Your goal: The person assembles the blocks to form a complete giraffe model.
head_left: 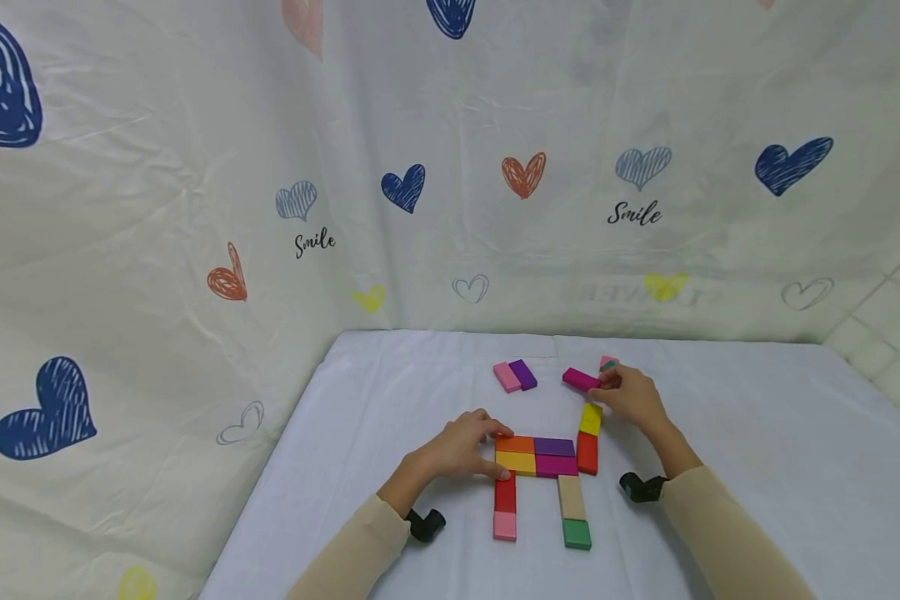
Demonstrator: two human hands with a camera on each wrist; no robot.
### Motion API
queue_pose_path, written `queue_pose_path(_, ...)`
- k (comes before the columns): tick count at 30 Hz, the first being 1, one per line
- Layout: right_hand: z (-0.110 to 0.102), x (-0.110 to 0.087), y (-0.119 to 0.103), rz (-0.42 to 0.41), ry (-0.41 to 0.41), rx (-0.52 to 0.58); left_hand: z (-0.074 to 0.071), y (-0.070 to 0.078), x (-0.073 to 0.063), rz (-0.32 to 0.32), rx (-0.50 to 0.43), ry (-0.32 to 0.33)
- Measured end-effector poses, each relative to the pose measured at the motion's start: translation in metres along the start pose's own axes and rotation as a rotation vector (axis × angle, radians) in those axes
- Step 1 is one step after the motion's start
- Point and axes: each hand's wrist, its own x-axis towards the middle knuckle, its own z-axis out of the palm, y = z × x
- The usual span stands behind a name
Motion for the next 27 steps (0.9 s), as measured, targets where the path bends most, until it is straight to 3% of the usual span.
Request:
queue_pose_path(8, 0.003, -0.004, 0.011, 0.124, 0.044, 0.027, 0.0, 0.002, -0.001, -0.006, -0.006, 0.0)
queue_pose_path(14, -0.001, -0.006, 0.015, 0.173, 0.018, 0.005, 0.001, 0.001, -0.001, -0.008, -0.009, 0.001)
queue_pose_path(21, -0.011, -0.002, 0.016, 0.119, -0.037, -0.018, 0.0, 0.0, -0.002, -0.006, -0.002, 0.003)
queue_pose_path(27, -0.017, 0.009, 0.014, -0.028, -0.098, -0.02, 0.0, 0.001, -0.002, 0.0, 0.003, 0.006)
